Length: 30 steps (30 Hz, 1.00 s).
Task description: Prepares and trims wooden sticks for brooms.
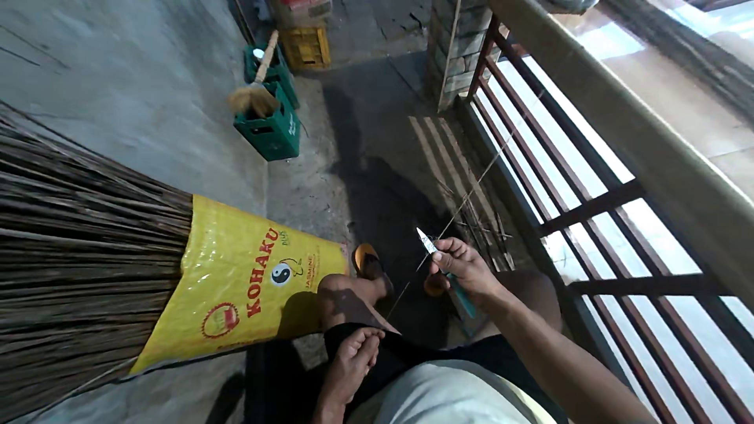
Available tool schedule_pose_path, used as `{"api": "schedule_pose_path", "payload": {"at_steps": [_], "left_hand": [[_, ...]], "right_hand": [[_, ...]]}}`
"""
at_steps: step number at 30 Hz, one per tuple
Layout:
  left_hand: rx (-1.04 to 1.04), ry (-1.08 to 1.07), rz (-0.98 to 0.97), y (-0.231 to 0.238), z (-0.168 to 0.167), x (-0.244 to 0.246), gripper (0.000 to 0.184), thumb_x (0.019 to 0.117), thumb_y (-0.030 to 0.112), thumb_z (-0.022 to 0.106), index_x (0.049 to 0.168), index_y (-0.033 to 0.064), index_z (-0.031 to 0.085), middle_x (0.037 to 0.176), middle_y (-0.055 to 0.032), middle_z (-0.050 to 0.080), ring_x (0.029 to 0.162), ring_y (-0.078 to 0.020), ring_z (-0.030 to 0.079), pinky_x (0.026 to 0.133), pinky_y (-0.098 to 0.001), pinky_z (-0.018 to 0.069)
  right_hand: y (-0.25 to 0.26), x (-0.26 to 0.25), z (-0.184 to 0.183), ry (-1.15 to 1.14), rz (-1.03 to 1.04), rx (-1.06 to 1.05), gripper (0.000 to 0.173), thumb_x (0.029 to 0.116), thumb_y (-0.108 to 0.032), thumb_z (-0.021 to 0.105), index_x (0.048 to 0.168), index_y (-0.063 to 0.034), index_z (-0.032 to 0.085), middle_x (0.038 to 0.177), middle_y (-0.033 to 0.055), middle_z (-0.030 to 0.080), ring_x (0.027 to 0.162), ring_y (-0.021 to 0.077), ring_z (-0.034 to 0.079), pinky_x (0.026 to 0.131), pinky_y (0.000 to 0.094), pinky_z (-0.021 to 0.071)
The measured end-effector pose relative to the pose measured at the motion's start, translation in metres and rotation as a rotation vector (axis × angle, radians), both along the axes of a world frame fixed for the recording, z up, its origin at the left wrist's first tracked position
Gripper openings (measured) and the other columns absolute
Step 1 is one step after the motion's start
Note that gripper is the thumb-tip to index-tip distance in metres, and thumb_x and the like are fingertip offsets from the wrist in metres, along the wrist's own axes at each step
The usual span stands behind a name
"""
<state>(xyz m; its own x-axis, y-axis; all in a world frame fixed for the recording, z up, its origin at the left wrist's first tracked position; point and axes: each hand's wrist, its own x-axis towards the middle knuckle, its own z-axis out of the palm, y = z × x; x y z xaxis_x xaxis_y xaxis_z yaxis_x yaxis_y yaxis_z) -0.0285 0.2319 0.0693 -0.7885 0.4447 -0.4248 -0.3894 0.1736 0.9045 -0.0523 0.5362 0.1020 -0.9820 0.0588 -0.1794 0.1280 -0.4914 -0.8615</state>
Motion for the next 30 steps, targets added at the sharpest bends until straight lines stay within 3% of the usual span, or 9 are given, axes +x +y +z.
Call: {"api": "schedule_pose_path", "payload": {"at_steps": [5,9,17,20,24,30], "left_hand": [[0.007,0.099,0.08,0.03,0.002,-0.007,0.012,0.099,0.011,0.059,0.096,0.0058,0.069,0.066,0.0071,0.059,0.053,0.0013,0.049,0.049,-0.0137,0.0398],[0.026,0.133,0.099,0.035,0.0,-0.007,0.01,0.0969,0.006,0.059,0.093,0.0029,0.068,0.076,0.0012,0.069,0.056,0.0001,0.056,0.05,-0.0142,0.0442],[0.087,0.061,0.088,0.025,0.001,-0.004,0.011,0.0965,0.008,0.059,0.094,0.0086,0.07,0.063,0.0082,0.057,0.051,0.0023,0.048,0.048,-0.0132,0.0387],[0.106,0.038,0.087,0.027,0.001,-0.003,0.01,0.0959,0.011,0.061,0.091,0.0105,0.07,0.062,0.0086,0.056,0.051,0.0023,0.047,0.047,-0.0129,0.0382],[0.168,0.013,0.083,0.029,0.003,-0.002,0.012,0.0958,0.01,0.06,0.088,0.0119,0.068,0.061,0.008,0.056,0.049,0.0028,0.046,0.045,-0.0125,0.0372],[0.116,-0.064,0.061,0.014,0.0,0.006,0.012,0.0959,0.009,0.059,0.094,0.0098,0.07,0.062,0.0087,0.056,0.049,0.0027,0.047,0.046,-0.0131,0.0379]], "right_hand": [[-0.042,0.026,0.004,-0.056,0.22,0.102,0.026,0.1021,-0.011,0.057,0.126,-0.0032,0.056,0.085,0.0019,0.071,0.058,0.0072,0.062,0.051,0.0228,0.0519],[-0.068,0.041,-0.017,-0.067,0.364,0.099,0.021,0.1027,-0.012,0.058,0.121,-0.0019,0.057,0.083,0.0039,0.07,0.056,0.0087,0.061,0.049,0.0241,0.051],[-0.027,0.018,-0.001,-0.065,0.108,-0.016,0.014,0.1009,-0.008,0.058,0.114,-0.0041,0.058,0.08,0.0039,0.07,0.053,0.0074,0.06,0.047,0.0213,0.0498],[-0.034,0.027,0.004,-0.059,0.268,0.029,0.022,0.1007,-0.013,0.059,0.122,-0.0057,0.058,0.081,0.0009,0.071,0.055,0.0058,0.06,0.048,0.021,0.0503],[-0.043,0.034,-0.006,-0.037,0.401,0.018,0.02,0.1022,-0.014,0.06,0.12,-0.0053,0.059,0.081,0.0009,0.07,0.055,0.0053,0.06,0.048,0.0203,0.0494],[-0.008,0.014,-0.002,-0.025,0.121,0.01,0.014,0.1003,-0.01,0.059,0.113,-0.0045,0.06,0.08,0.0034,0.071,0.054,0.0078,0.061,0.048,0.0215,0.0504]]}}
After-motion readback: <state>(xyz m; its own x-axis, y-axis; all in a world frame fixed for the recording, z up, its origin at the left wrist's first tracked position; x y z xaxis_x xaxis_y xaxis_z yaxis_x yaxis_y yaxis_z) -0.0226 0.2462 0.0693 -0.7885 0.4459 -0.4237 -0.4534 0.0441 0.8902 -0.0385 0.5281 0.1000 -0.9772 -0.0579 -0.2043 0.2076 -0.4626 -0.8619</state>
